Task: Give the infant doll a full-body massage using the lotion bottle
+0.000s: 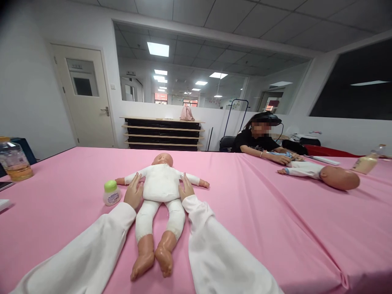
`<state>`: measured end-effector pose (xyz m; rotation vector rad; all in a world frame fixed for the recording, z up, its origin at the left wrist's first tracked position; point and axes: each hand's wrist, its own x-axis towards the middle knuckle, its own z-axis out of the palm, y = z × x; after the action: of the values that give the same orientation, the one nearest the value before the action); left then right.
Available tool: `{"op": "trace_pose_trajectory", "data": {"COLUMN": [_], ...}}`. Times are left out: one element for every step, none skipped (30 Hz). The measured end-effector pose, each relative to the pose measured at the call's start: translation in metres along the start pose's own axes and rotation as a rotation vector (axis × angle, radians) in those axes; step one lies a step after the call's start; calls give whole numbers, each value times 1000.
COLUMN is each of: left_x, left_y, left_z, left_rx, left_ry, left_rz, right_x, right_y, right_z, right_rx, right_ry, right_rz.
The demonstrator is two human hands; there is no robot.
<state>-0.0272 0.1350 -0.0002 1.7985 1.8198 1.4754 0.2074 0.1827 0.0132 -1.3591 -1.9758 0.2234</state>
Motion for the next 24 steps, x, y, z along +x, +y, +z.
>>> {"op": "trace_pose_trajectory", "data": {"left_x": [-10,-21,-33,-45,-57,-67,-76,-83,-88,-91,-91,-90,-87,-83,-78,-73,-68,-65,-63,-63,-64,-67,-70,-74], "left_y": [3,7,11,15,20,24,29,33,36,38,39,39,38,36,32,29,25,21,19,18,18,21,24,28], "left_z": [-6,-12,-19,-26,-33,-39,-45,-49,-53,-55,-57,-57,-57,-57,-56,-56,-55,-55,-54,-54,-55,-56,-57,-59], "left_rx": [-30,-43,-34,-6,29,62,81,80,60,29,-4,-29,-36,-23,6,42,75,99,111,111,99,78,48,10], "left_ry": [-64,-147,-238,-332,-431,-518,-587,-640,-672,-682,-673,-653,-630,-607,-590,-583,-581,-584,-587,-595,-611,-633,-661,-690], "left_rz": [58,118,175,227,293,366,449,535,610,668,701,708,693,659,611,556,501,451,410,386,380,390,410,434], "right_x": [-12,-26,-41,-57,-73,-86,-96,-103,-105,-103,-97,-90,-81,-73,-66,-62,-59,-59,-61,-65,-70,-75,-81,-86], "right_y": [-2,-5,-9,-15,-22,-29,-36,-43,-49,-53,-55,-56,-55,-52,-48,-43,-38,-34,-32,-31,-32,-35,-40,-46], "right_z": [-3,-6,-10,-14,-18,-23,-28,-32,-36,-38,-39,-39,-38,-35,-31,-27,-24,-21,-19,-19,-20,-22,-25,-28], "right_rx": [5,2,-7,-11,-12,-7,8,43,88,137,179,204,208,190,159,124,95,75,64,60,59,57,54,55], "right_ry": [-69,-142,-219,-275,-339,-402,-456,-503,-550,-587,-602,-593,-555,-494,-426,-370,-329,-304,-293,-294,-304,-326,-366,-415], "right_rz": [-93,-183,-266,-340,-423,-499,-542,-571,-589,-595,-594,-590,-584,-569,-547,-527,-514,-516,-535,-571,-613,-649,-682,-712]}}
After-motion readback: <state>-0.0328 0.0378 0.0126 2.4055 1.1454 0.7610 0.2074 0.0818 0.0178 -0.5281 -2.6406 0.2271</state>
